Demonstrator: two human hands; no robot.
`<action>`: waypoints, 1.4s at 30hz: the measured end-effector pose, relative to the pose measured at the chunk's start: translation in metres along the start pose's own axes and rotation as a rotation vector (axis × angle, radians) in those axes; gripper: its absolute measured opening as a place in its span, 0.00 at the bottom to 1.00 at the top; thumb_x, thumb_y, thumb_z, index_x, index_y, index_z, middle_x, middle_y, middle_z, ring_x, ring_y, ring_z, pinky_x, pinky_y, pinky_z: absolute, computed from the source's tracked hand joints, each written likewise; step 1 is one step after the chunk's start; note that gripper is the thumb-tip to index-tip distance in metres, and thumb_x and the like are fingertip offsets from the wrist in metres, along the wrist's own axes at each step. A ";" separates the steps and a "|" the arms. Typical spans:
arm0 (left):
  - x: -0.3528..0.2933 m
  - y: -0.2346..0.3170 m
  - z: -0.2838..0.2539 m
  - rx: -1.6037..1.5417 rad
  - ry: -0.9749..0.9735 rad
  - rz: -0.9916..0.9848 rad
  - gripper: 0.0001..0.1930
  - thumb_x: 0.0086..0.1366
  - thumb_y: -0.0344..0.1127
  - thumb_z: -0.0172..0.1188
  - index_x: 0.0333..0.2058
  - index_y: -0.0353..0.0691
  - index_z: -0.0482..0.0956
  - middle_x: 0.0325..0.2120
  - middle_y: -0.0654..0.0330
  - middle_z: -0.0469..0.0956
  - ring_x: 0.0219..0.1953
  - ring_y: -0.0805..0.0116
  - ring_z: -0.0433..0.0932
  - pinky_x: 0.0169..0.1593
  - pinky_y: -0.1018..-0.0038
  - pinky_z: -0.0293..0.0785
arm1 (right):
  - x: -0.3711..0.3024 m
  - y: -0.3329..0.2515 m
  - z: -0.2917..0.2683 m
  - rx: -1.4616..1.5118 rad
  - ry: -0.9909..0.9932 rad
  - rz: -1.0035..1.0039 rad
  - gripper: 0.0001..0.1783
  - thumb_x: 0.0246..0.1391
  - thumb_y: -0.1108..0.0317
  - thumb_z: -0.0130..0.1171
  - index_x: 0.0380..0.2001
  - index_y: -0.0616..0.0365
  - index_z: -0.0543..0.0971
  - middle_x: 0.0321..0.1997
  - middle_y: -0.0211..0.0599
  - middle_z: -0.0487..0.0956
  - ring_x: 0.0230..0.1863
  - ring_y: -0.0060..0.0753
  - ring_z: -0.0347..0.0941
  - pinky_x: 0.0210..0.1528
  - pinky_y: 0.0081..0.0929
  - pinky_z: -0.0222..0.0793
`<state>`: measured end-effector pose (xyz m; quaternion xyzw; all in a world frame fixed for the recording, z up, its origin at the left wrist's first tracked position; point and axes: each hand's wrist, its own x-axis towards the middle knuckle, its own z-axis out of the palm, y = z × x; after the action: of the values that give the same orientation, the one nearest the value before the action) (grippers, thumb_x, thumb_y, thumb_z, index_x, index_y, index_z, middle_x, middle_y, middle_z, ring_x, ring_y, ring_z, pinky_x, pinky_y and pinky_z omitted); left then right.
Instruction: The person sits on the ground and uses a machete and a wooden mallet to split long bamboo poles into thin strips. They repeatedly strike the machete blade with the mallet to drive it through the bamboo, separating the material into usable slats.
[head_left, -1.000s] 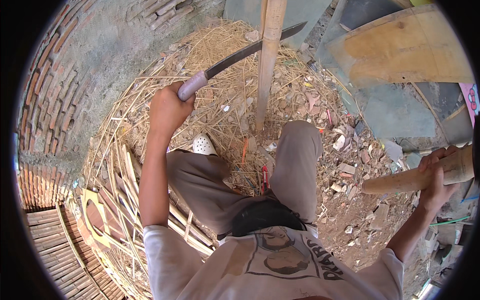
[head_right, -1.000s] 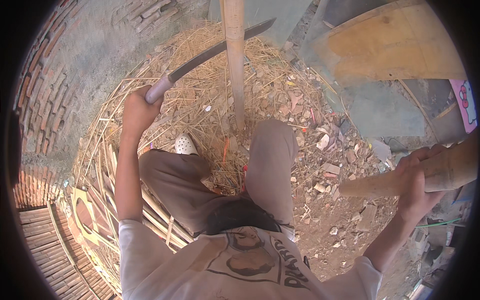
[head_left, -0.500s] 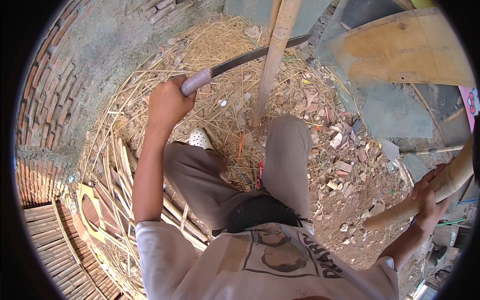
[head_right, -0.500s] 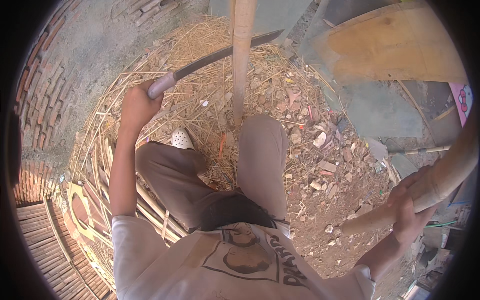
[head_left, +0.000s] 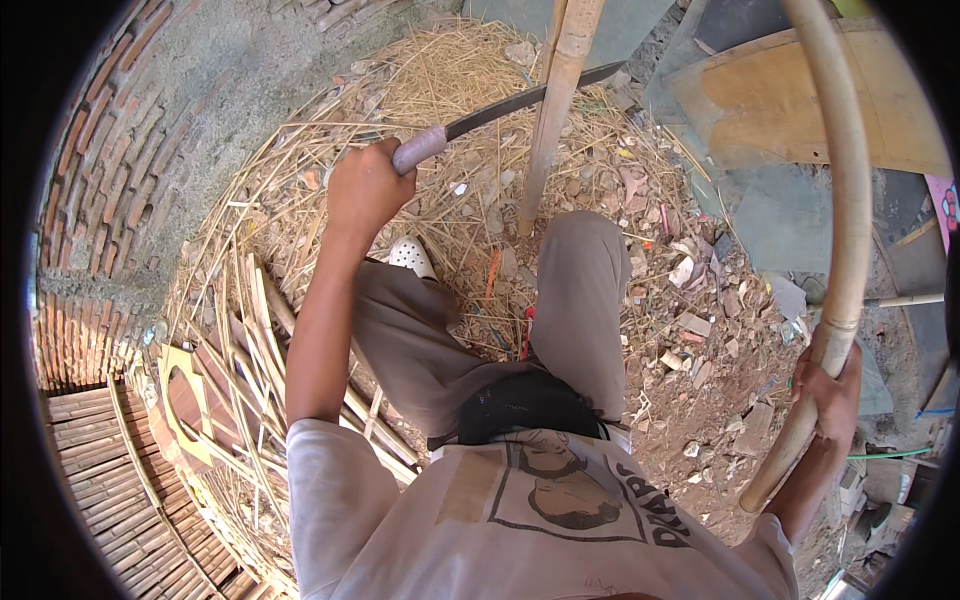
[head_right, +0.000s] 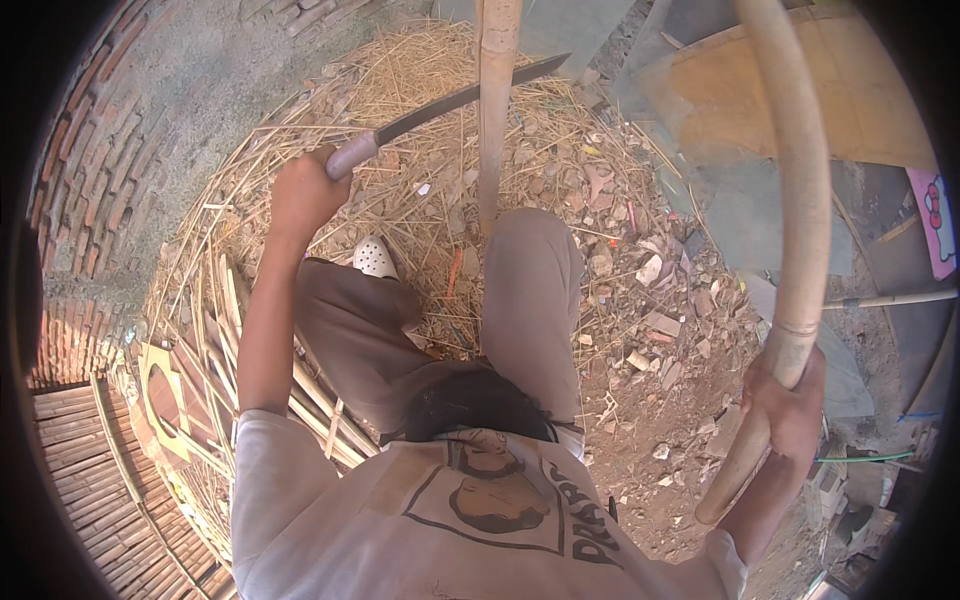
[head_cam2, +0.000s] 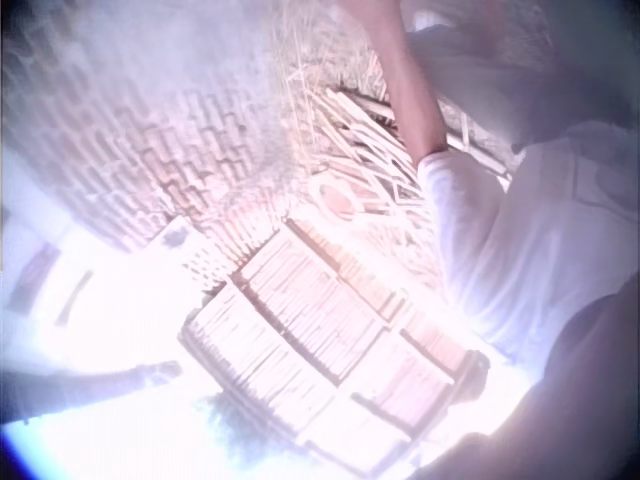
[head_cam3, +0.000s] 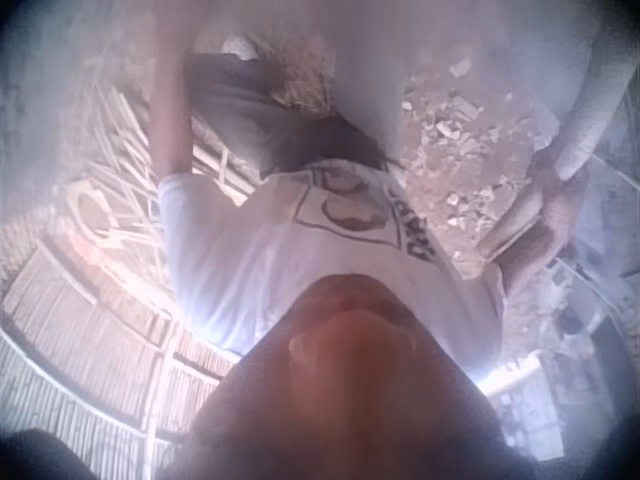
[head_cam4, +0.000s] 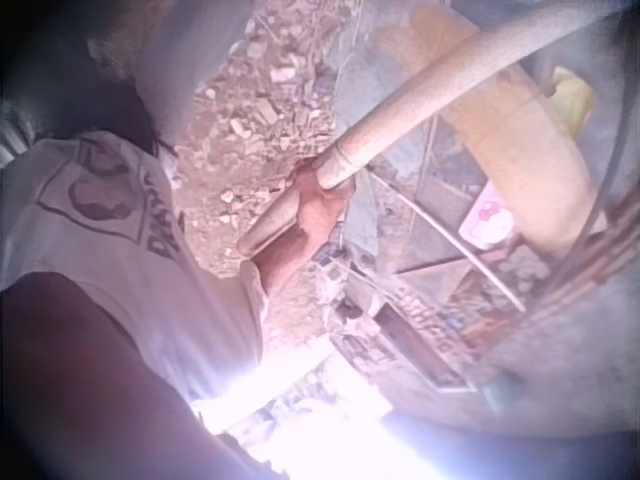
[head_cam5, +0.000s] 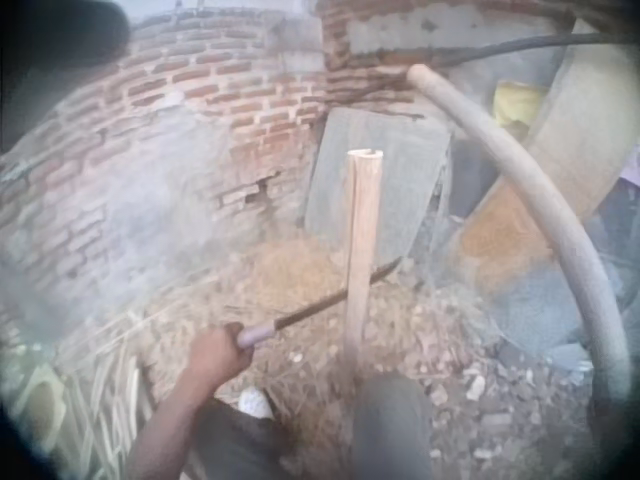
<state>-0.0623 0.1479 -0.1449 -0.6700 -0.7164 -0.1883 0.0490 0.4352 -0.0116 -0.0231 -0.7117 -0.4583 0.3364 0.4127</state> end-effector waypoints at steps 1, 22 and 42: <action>-0.003 -0.003 -0.001 -0.012 -0.021 -0.025 0.09 0.54 0.39 0.63 0.32 0.43 0.84 0.22 0.46 0.81 0.27 0.45 0.82 0.35 0.53 0.78 | 0.002 -0.018 -0.016 0.002 0.027 -0.135 0.22 0.42 0.75 0.61 0.43 0.65 0.70 0.24 0.35 0.73 0.18 0.25 0.69 0.21 0.23 0.66; -0.023 -0.008 0.015 -0.021 -0.057 -0.071 0.09 0.56 0.39 0.63 0.32 0.41 0.83 0.23 0.45 0.81 0.28 0.44 0.82 0.35 0.53 0.78 | 0.016 -0.023 -0.002 0.165 0.058 -0.513 0.20 0.44 0.76 0.57 0.44 0.63 0.68 0.26 0.35 0.70 0.21 0.26 0.67 0.24 0.25 0.65; -0.024 -0.012 0.023 0.016 -0.069 -0.090 0.08 0.54 0.39 0.64 0.31 0.42 0.83 0.22 0.47 0.81 0.27 0.46 0.82 0.35 0.54 0.79 | 0.062 -0.034 -0.009 0.179 -0.079 -0.662 0.18 0.51 0.73 0.57 0.45 0.63 0.67 0.30 0.37 0.70 0.27 0.27 0.65 0.28 0.26 0.64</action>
<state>-0.0674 0.1329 -0.1763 -0.6427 -0.7486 -0.1614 0.0214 0.4519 0.0519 0.0054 -0.4720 -0.6486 0.2503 0.5421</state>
